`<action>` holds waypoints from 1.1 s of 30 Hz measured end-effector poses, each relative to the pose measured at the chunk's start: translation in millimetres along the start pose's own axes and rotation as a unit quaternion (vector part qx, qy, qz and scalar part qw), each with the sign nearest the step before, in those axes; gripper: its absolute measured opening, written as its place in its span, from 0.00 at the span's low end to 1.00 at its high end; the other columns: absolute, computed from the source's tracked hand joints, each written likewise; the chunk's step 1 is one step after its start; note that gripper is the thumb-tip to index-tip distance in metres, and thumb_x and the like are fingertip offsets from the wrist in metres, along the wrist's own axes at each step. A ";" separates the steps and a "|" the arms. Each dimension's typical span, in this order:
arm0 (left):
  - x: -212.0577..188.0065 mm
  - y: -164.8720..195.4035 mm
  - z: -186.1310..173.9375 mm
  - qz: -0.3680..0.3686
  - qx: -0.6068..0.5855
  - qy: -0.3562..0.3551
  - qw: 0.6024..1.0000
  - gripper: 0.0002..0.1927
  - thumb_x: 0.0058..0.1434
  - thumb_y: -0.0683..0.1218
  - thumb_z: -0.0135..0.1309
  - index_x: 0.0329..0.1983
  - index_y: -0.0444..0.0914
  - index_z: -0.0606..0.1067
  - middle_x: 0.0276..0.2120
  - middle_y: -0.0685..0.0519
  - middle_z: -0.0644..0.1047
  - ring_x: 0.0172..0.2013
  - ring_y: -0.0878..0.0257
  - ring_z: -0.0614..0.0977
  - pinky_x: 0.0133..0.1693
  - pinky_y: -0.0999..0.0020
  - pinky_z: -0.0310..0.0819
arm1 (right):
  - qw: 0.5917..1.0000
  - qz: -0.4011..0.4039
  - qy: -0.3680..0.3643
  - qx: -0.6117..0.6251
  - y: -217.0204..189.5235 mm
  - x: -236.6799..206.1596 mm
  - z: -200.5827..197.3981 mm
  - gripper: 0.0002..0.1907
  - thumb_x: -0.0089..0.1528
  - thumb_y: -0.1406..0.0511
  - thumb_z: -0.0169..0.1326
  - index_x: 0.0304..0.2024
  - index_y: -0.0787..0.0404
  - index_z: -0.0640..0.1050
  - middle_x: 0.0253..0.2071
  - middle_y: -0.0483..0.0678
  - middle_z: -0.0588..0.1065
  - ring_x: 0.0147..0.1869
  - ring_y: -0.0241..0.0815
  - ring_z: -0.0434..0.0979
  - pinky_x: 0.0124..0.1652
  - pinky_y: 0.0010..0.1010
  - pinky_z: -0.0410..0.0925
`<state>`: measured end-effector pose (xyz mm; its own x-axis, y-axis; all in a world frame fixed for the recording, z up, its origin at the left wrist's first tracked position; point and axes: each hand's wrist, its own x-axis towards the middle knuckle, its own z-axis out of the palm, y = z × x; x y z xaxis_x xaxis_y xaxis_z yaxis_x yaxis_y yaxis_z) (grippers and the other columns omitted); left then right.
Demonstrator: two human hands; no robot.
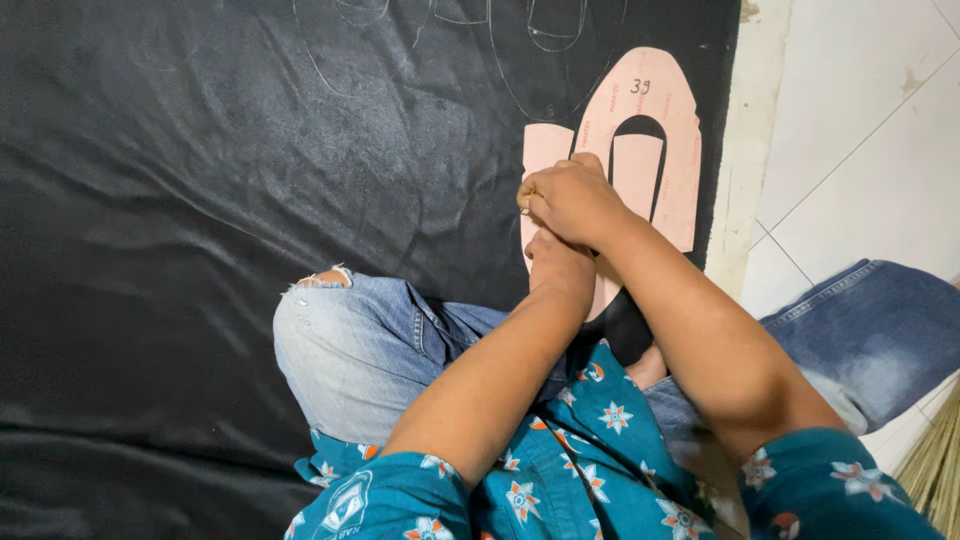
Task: The person places a U-shaped paper pattern on a large black fabric and traces its outline with a pencil. They then move the pattern to a new spot and repeat the tracing process.
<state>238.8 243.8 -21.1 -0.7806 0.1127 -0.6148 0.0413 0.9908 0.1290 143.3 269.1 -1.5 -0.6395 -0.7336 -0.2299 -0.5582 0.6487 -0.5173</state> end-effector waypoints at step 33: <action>12.1 -59.3 -38.3 -0.022 -0.123 0.013 0.992 0.42 0.62 0.41 0.54 0.76 0.32 0.49 0.77 0.36 0.36 0.48 0.51 0.81 0.48 0.59 0.79 | 0.992 0.051 0.091 0.073 15.2 51.3 -22.2 0.09 0.62 0.65 0.53 0.37 0.60 0.84 0.33 0.50 0.81 0.36 0.47 0.82 0.47 0.36 0.72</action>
<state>203.1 183.5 -6.4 -0.7945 0.0640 -0.6039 -0.1448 0.9458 0.2907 90.3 245.8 -2.8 -0.7806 -0.6088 -0.1415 -0.4120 0.6714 -0.6160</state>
